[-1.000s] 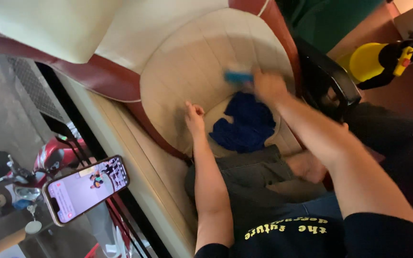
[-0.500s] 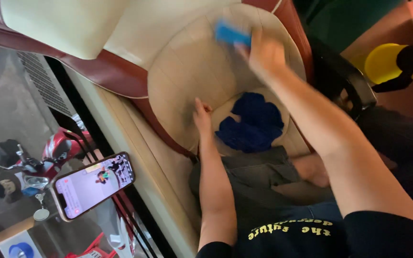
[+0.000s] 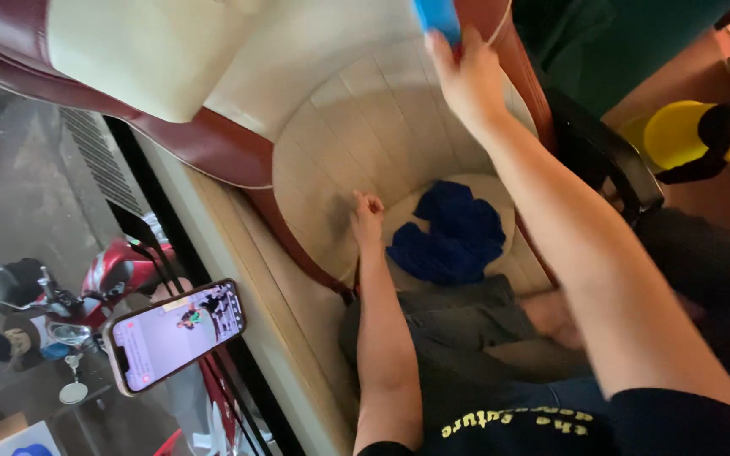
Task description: Scrubbing and cleaning a vehicle seat with a brush, spray, and cloth.
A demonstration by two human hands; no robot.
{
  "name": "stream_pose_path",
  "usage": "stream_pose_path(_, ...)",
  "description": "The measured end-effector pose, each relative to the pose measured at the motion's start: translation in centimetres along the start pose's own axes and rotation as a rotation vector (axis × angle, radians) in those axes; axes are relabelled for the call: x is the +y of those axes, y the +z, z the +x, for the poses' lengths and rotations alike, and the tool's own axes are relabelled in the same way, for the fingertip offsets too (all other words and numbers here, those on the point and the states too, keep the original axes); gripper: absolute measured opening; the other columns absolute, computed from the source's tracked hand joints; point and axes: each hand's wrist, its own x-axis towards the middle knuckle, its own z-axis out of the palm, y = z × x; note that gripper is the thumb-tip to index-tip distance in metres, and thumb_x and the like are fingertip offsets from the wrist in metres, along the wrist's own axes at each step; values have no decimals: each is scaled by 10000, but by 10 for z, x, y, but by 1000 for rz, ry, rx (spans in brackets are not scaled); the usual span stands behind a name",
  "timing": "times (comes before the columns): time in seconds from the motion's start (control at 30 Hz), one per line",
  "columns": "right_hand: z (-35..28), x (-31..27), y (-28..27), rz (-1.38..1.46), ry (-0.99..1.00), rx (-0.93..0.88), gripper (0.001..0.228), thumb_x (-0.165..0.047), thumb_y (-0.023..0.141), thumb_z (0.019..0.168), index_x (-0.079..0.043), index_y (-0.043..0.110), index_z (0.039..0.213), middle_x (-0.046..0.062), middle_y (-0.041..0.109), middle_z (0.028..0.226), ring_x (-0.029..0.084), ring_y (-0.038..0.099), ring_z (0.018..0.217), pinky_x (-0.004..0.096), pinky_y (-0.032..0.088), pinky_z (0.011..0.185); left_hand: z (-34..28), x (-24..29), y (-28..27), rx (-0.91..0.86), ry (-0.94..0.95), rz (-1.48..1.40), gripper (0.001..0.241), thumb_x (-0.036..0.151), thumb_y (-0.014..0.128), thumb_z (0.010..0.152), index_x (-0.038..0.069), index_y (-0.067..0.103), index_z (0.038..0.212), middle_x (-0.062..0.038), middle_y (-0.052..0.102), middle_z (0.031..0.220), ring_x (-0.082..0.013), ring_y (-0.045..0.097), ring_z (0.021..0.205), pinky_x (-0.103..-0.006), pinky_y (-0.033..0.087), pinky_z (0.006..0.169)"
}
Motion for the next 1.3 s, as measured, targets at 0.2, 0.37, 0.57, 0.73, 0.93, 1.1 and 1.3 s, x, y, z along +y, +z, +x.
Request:
stream_pose_path(0.2, -79, -11, 93, -281, -95, -321, 596, -608, 578, 974, -41, 607, 1154, 222, 708, 910, 394, 711, 811, 513, 554, 698, 9, -6, 2, 23, -28, -100, 597, 572, 410, 1061, 105, 525, 707, 1, 521, 681, -124, 462, 645, -294, 370, 623)
stream_pose_path(0.37, -48, 10, 70, -371, -97, -418, 599, -606, 591, 942, -40, 610, 1139, 261, 702, 948, 431, 689, 851, 543, 536, 734, 2, 0, -2, 49, -58, -92, 607, 589, 399, 1050, 104, 533, 712, -1, 516, 681, -131, 453, 640, -298, 364, 621)
stream_pose_path(0.57, -29, -10, 73, 117, 138, 77, 550, -532, 515, 1062, -17, 665, 941, 197, 678, 734, 346, 658, 674, 496, 472, 595, 13, -31, 7, -24, -25, -179, 577, 566, 437, 1085, 101, 523, 754, 15, 493, 720, -125, 414, 657, -287, 323, 617)
stream_pose_path(0.73, -71, -77, 130, 69, 18, -209, 506, -522, 498, 1046, -38, 643, 1076, 189, 689, 851, 333, 679, 754, 494, 499, 617, 29, -53, -1, -42, 84, -79, 511, 541, 404, 1074, 106, 495, 822, 15, 493, 779, -109, 436, 697, -265, 352, 616)
stream_pose_path(0.93, -43, -68, 99, -103, -69, -299, 527, -557, 527, 1026, -47, 616, 1123, 192, 689, 917, 327, 684, 771, 483, 528, 625, 24, -43, -5, 33, 254, 131, 429, 513, 334, 1037, 120, 461, 921, 7, 488, 860, -91, 456, 750, -235, 381, 609)
stream_pose_path(1.1, -2, -24, 75, 192, 105, 131, 548, -570, 517, 1065, -63, 687, 944, 123, 657, 720, 224, 637, 650, 430, 480, 568, 1, -4, 21, 10, -31, -134, 647, 571, 351, 1110, 82, 484, 707, -29, 487, 698, -146, 429, 665, -292, 345, 626)
stream_pose_path(1.3, -57, -93, 189, -313, -326, -82, 651, -647, 505, 974, -21, 682, 990, 245, 704, 794, 423, 681, 641, 528, 541, 572, -1, 4, 17, 22, -82, -185, 519, 527, 381, 1040, 136, 578, 761, 9, 560, 740, -131, 543, 716, -294, 479, 714)
